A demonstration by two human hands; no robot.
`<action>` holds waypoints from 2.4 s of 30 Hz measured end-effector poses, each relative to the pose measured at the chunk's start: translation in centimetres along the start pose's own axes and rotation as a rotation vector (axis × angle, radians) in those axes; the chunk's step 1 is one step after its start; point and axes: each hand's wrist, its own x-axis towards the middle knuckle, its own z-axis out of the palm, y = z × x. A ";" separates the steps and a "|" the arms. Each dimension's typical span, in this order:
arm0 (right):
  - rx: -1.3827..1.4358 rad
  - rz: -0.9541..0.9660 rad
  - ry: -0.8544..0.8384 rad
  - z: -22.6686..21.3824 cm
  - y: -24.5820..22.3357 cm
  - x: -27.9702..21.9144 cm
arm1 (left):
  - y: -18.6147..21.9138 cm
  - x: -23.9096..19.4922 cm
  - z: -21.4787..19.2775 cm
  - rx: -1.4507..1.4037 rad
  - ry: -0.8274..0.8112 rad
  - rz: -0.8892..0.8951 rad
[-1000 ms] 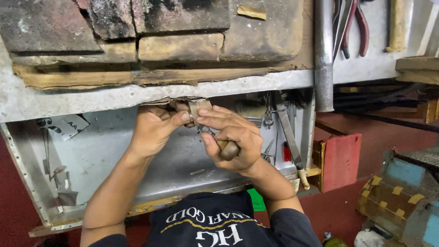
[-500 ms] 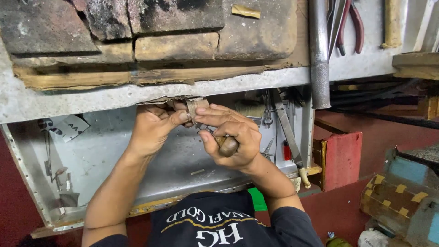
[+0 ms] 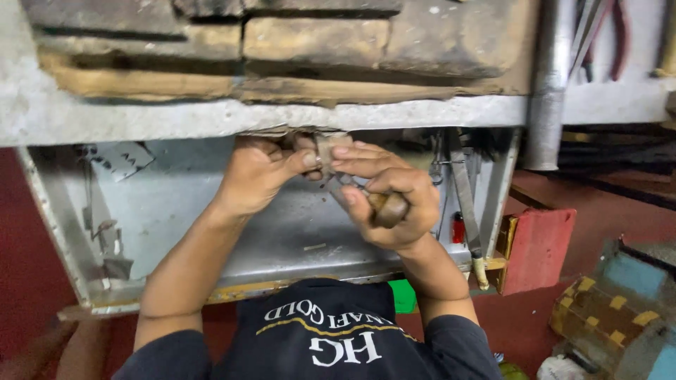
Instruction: A jeweler uses a caliper to measure a small metal component and a graver to work on it at a workbench.
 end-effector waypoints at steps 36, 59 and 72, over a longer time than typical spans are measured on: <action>-0.021 -0.034 -0.061 -0.4 1.0 -0.6 | 2.5 -1.4 1.5 0.416 0.058 0.616; -0.035 -0.009 0.001 -0.4 0.1 0.6 | 3.4 -1.4 2.7 0.536 0.056 0.673; -0.014 -0.018 0.015 -0.3 0.3 0.4 | 5.3 -1.6 2.9 0.723 0.049 0.763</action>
